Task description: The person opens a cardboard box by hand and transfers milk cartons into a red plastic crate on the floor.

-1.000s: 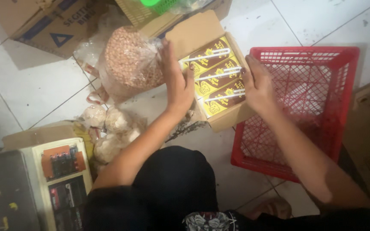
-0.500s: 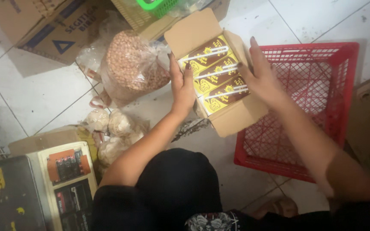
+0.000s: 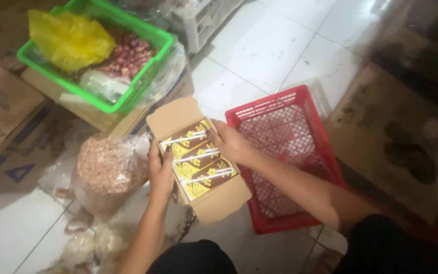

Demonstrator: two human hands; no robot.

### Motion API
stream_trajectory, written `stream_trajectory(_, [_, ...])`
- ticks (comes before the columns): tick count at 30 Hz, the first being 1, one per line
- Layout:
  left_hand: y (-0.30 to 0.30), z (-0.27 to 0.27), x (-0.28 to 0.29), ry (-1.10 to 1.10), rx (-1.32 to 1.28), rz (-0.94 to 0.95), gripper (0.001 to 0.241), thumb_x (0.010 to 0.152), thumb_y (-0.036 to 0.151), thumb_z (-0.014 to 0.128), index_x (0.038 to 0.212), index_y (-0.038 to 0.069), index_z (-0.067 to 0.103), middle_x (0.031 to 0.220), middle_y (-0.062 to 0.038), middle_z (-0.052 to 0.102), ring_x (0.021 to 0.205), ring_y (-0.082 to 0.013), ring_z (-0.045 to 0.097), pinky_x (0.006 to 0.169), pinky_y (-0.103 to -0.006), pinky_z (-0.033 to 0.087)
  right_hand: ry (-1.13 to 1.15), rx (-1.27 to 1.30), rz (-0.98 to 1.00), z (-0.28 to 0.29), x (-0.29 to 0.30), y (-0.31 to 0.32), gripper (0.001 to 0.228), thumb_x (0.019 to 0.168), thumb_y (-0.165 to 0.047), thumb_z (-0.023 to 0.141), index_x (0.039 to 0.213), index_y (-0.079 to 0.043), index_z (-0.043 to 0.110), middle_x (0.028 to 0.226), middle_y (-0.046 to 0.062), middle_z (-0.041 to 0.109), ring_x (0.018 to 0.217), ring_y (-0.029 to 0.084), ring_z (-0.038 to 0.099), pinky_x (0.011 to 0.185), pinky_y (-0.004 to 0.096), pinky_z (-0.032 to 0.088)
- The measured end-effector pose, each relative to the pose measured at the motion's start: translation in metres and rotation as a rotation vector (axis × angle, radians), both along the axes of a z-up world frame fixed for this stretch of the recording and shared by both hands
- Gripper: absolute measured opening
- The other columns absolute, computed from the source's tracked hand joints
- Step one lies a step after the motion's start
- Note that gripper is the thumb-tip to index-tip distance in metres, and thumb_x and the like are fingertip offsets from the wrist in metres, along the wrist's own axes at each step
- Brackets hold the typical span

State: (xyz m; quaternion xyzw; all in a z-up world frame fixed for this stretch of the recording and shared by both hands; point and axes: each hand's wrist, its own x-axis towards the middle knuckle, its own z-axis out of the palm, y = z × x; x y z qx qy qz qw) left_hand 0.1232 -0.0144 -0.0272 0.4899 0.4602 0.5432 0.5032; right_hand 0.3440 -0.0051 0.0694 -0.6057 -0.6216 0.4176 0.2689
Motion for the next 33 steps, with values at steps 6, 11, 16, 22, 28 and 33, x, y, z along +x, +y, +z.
stream_trajectory(6, [0.018,-0.003,0.007,0.033,-0.257,0.071,0.039,0.106,0.024,0.051,0.138,0.003,0.049,0.126,-0.012,0.065,0.112,-0.0179,0.061,0.096,-0.0332,0.048,-0.065,0.045,0.0,0.0,0.002,0.007,0.037,0.105,-0.026,0.047,0.132,-0.002,0.056,0.111,0.023,0.071,0.103,0.034,0.072,0.092,0.046,0.055])
stream_trajectory(11, [0.018,-0.02,-0.007,0.136,-0.14,0.024,0.033,0.108,0.024,0.052,0.131,0.001,0.057,0.117,-0.01,0.069,0.104,-0.0157,0.062,0.092,-0.0316,0.05,-0.354,-0.101,-0.003,-0.014,0.002,0.04,0.032,0.101,-0.034,0.053,0.112,-0.007,0.065,0.1,0.016,0.075,0.093,0.032,0.075,0.093,0.046,0.051])
stream_trajectory(16, [0.028,-0.045,-0.026,0.376,-0.032,-0.037,0.021,0.107,0.018,0.063,0.119,0.0,0.065,0.096,-0.012,0.062,0.09,-0.0152,0.055,0.081,-0.0323,0.05,-0.259,0.175,0.151,-0.024,0.017,0.05,0.027,0.101,-0.026,0.056,0.114,-0.004,0.067,0.101,0.021,0.073,0.096,0.035,0.071,0.083,0.046,0.055])
stream_trajectory(22, [0.019,-0.039,-0.022,0.213,0.058,-0.166,0.035,0.106,0.019,0.058,0.136,0.003,0.057,0.119,-0.01,0.071,0.108,-0.0149,0.064,0.094,-0.0314,0.052,-0.223,0.027,0.306,-0.018,0.051,0.054,0.029,0.105,-0.023,0.049,0.117,0.001,0.061,0.093,0.022,0.069,0.083,0.03,0.068,0.078,0.043,0.054])
stream_trajectory(28, [0.002,-0.019,-0.026,0.303,0.103,-0.142,0.042,0.107,0.019,0.055,0.146,0.003,0.05,0.131,-0.016,0.069,0.122,-0.0226,0.064,0.102,-0.0347,0.05,-0.095,-0.109,0.166,-0.015,0.046,0.048,0.03,0.104,-0.022,0.049,0.122,-0.002,0.061,0.087,0.016,0.066,0.076,0.023,0.063,0.069,0.041,0.052])
stream_trajectory(33, [0.005,-0.012,-0.027,0.337,0.089,-0.119,0.042,0.106,0.018,0.054,0.145,0.003,0.05,0.127,-0.017,0.07,0.12,-0.0247,0.067,0.101,-0.0358,0.051,-0.011,0.137,0.216,-0.032,0.05,0.045,0.025,0.107,-0.022,0.053,0.113,0.0,0.062,0.086,0.008,0.064,0.08,0.014,0.058,0.071,0.033,0.05])
